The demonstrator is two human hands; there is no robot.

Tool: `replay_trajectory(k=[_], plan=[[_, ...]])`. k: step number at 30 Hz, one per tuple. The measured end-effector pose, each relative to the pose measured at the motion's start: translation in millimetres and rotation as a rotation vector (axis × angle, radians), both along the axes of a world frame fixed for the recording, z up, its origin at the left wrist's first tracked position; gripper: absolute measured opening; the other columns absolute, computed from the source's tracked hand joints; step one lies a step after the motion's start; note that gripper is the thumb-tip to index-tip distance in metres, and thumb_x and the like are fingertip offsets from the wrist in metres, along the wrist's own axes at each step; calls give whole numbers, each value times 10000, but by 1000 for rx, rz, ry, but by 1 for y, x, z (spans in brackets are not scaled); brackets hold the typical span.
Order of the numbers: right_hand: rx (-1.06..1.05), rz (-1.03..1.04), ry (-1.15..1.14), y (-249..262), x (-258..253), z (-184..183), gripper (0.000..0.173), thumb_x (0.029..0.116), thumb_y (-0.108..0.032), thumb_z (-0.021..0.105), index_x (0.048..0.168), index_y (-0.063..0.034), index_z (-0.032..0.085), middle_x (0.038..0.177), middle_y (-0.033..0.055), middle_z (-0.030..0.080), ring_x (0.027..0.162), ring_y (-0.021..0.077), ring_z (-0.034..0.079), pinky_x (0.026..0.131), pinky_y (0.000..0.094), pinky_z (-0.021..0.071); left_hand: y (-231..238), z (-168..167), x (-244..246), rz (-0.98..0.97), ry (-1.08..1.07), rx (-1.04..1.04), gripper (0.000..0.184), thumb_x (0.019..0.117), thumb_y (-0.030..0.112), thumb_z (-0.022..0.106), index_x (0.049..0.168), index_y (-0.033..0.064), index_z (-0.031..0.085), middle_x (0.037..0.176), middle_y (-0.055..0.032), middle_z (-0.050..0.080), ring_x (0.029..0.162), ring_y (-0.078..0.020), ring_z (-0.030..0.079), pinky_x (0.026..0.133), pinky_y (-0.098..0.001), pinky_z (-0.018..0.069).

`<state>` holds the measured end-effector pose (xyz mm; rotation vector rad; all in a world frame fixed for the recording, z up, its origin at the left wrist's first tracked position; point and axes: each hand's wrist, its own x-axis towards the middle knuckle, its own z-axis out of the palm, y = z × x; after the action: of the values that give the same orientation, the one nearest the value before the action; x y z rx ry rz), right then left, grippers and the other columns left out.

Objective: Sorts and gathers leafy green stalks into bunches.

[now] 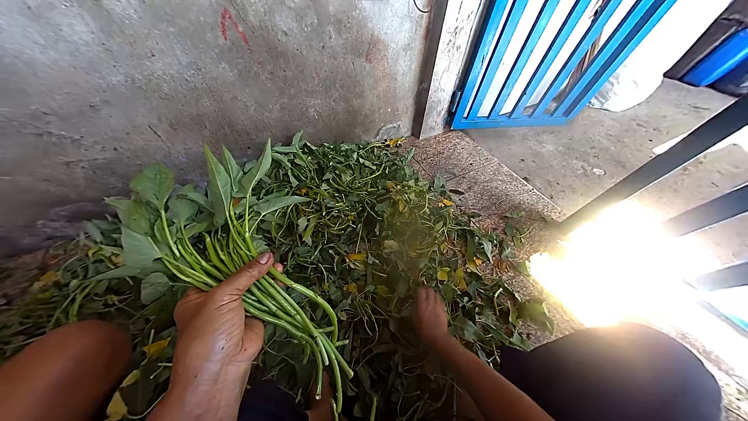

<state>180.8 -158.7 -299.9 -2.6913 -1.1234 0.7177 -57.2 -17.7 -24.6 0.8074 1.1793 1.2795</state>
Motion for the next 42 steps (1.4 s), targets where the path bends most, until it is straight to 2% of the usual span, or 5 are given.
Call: replay_trajectory(k=[5,11,15,32,42], plan=[[-471,21,306,-13,86,3,524,922,-385,685,1299,-23,651,1358,243,621,1304,424,568,1062,690,417,1,0,3,-7,11,8,355,866,-35,752,1178,7,586,898,-127,736,704,-217,736,607,-364,641],[104,-114,920,-12,112,65,240,1030,-229,626,1083,-5,695,858,48,712,726,114,662,713,297,560,-1,1,8,-15,14,-35,346,865,-57,741,1166,-4,579,872,-137,731,676,-234,736,606,-384,647],[348,-172,1153,-14,107,96,247,1046,-147,560,1237,3,603,901,70,685,780,168,679,770,350,596,-2,1,9,-28,22,-57,386,858,-63,747,1196,-8,569,900,-150,732,681,-249,743,596,-390,651],[1288,375,277,21,-66,165,271,984,-85,609,1228,-75,726,1042,61,709,967,130,680,872,285,594,-15,-20,29,-261,2,-256,303,883,-92,713,1141,-109,556,857,-226,724,687,-295,731,629,-392,638],[1300,472,-36,44,-82,180,227,1001,-156,571,1172,-100,710,928,31,702,883,158,673,806,315,581,-23,-24,30,-298,-12,15,354,746,-173,775,1063,-133,621,911,-238,737,786,-286,746,724,-394,644]])
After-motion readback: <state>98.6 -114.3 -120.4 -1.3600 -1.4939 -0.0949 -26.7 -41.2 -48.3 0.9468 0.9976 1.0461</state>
